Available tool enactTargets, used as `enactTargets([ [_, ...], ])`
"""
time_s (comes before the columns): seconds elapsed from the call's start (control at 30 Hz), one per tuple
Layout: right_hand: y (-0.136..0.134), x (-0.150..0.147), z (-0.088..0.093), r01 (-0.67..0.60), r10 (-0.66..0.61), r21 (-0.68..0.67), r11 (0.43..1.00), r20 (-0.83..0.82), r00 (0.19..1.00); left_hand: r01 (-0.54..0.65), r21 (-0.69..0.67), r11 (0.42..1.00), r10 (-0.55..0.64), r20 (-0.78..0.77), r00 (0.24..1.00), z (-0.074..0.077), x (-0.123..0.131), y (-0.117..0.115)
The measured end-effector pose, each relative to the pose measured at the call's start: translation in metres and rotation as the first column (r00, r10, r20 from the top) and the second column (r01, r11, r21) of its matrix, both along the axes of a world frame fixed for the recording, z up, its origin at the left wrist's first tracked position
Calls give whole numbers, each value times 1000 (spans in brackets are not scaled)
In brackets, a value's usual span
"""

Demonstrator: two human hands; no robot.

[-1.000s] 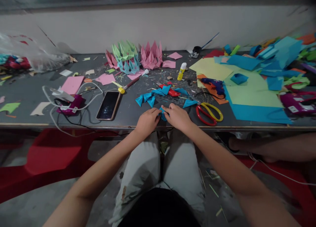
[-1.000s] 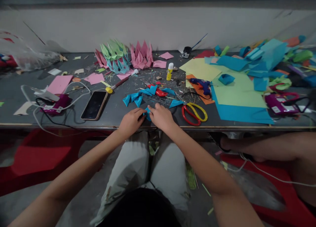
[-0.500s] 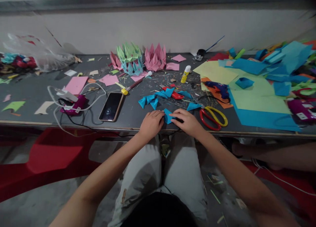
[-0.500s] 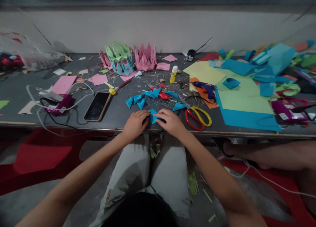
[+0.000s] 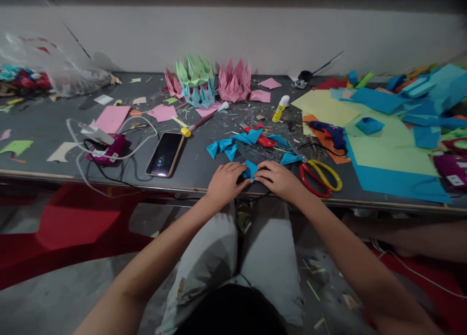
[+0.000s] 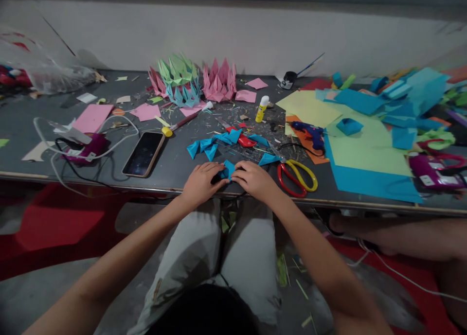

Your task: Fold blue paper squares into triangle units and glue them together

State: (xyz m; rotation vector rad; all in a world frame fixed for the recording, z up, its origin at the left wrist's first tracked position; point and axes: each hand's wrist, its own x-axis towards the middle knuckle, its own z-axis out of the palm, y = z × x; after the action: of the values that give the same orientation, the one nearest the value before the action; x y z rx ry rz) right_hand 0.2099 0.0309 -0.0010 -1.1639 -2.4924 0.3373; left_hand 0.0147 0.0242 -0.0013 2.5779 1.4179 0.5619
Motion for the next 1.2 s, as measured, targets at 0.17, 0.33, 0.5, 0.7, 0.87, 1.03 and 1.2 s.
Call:
enactTargets([
  [0.17, 0, -7, -1, 60, -60, 24, 998, -40, 997, 8, -8, 1000, -8, 13, 1000, 0, 0, 1],
  [0.33, -7, -11, -3, 89, -85, 79, 993, -54, 995, -20, -48, 999, 22, 37, 999, 1, 1, 1],
  [0.5, -15, -13, -8, 64, -70, 178, 982, 25, 997, -67, -89, 994, 71, 46, 996, 4, 3, -1],
  [0.7, -22, -19, -14, 106, -116, 285, 953, 17, 993, -69, -116, 991, 73, 33, 997, 5, 3, 0],
  [0.87, -29, -21, -14, 141, -129, 205, 968, -74, 989, -69, -120, 990, 74, 39, 997, 6, 3, 0],
  [1.03, -18, -22, -2, 365, -374, -78, 928, -197, 906, -56, -105, 993, 60, 36, 998, 5, 3, 0],
  [1.2, 7, -27, 4, 526, -560, -258, 810, -77, 825, -52, -75, 996, 54, 17, 998, 4, 3, 0],
])
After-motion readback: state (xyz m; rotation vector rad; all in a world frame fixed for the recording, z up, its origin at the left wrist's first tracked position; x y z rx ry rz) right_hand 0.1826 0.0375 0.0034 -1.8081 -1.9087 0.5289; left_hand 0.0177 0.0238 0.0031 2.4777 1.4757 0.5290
